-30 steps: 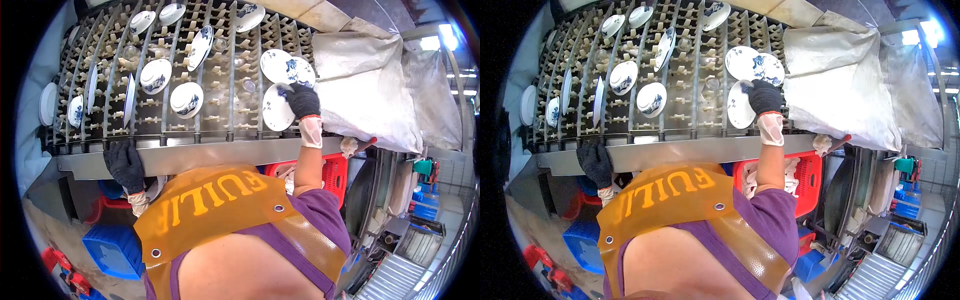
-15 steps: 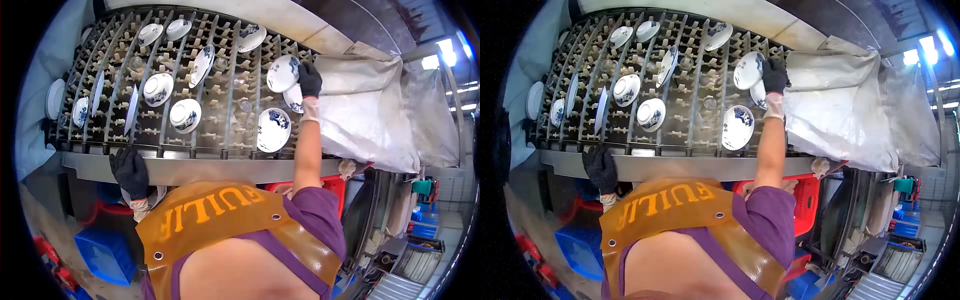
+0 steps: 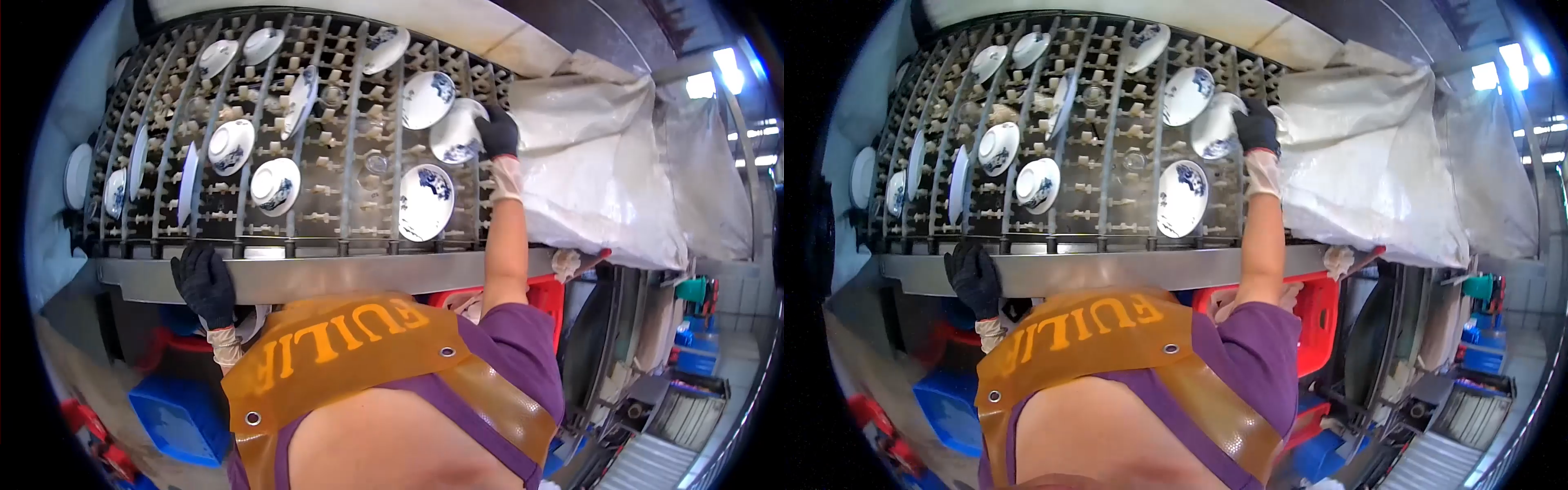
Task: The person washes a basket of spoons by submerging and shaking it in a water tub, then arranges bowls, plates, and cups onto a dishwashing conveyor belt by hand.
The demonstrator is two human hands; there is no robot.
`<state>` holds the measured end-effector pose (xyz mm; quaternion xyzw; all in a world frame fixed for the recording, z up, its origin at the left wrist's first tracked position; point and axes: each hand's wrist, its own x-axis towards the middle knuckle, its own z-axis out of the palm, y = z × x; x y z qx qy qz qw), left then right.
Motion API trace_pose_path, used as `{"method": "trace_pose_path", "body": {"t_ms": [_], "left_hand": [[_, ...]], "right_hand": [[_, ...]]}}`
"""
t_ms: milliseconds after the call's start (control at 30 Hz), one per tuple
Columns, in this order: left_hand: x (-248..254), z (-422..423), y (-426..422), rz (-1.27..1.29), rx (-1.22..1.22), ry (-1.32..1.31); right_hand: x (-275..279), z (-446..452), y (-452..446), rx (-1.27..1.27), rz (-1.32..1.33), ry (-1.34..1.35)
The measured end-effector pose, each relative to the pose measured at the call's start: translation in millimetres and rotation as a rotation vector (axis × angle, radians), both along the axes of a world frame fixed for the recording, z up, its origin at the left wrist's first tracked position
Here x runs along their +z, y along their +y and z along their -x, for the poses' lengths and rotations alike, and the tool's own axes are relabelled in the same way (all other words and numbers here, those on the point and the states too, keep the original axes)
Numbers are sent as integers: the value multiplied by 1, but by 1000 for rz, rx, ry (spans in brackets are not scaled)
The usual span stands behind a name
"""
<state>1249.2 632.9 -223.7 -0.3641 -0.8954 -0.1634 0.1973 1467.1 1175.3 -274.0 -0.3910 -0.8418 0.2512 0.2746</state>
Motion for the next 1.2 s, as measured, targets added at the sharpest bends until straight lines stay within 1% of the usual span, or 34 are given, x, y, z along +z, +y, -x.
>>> {"method": "trace_pose_path", "body": {"t_ms": [33, 67, 100, 167, 233, 267, 300, 333, 400, 433, 467, 533, 567, 600, 633, 667, 700, 733, 767, 800, 833, 867, 900, 933, 1000, 1033, 1067, 1100, 1133, 1200], "left_hand": [[0, -1, 4, 13, 27, -16], [-3, -3, 5, 16, 8, -13], [-7, -3, 2, 7, 6, -4], [-7, -5, 3, -5, -1, 8], [-3, -11, 7, -1, 12, -16], [-3, -13, 11, 1, 32, -52], [-5, -14, 12, -25, 20, -4], [-4, -16, 14, -32, -2, 6], [-3, -20, 17, -17, 15, -21], [-4, -22, 20, -4, 6, 19], [-5, -23, 21, -7, -18, 24], [-11, -29, 31, -249, 25, -413], [-14, -35, 43, -471, -11, -609], [-8, -44, 61, -585, -62, -753], [2, -50, 81, -549, -209, -713], [12, -55, 103, -507, -355, -675], [20, -62, 125, -495, -477, -681], [28, -68, 147, -481, -605, -684], [36, -73, 168, -421, -702, -677], [34, -80, 186, -395, -719, -595], [31, -81, 202, -336, -728, -477], [27, -82, 218, -280, -733, -358], [24, -82, 227, -255, -722, -364], [8, -76, 230, -332, -645, -714], [-26, -62, 214, -504, -571, -932], [-34, -54, 197, -498, -490, -989], [-40, -46, 175, -499, -401, -1039], [-47, -39, 151, -584, -288, -1168], [-54, -34, 125, -675, -172, -1292], [-66, -24, 80, -847, -169, -1218]], "right_hand": [[30, 17, -28, -29, 64, -76], [8, 23, -13, -27, 126, -142], [-9, 25, 1, 107, 163, -160], [-27, 22, 13, 234, 199, -161], [-35, 18, 20, -60, -86, -246], [-65, 16, 39, -124, -49, -468], [-119, 12, 63, -51, -60, -489], [-153, 8, 79, 19, -70, -511], [-83, 0, 28, -54, 129, -418], [-79, -9, 24, -156, 11, -479], [-95, -16, 30, -235, -66, -390], [-73, -33, 20, -196, -35, -219], [-55, -37, 13, -224, -51, -99], [-31, -37, 4, -250, -71, 20], [-10, -33, -7, -217, -113, 123], [8, -27, -21, -121, -114, 267], [29, -18, -39, -16, -55, 328], [49, -4, -62, 79, 14, 347], [51, 12, -80, 228, -28, 342], [49, 24, -93, 442, -97, 298], [49, 32, -126, 587, 133, 437], [65, 32, -146, 762, 300, 281], [63, 27, -135, 726, 284, 293], [58, 24, -122, 732, 253, 317], [48, 25, -99, 782, 212, 364], [75, 5, -70, 470, 361, 167], [43, -7, -25, 397, 316, 302], [-32, -15, 48, 236, -260, 30], [-30, -42, 61, 86, -233, -328], [-52, -72, 85, 71, -162, -693]]}}
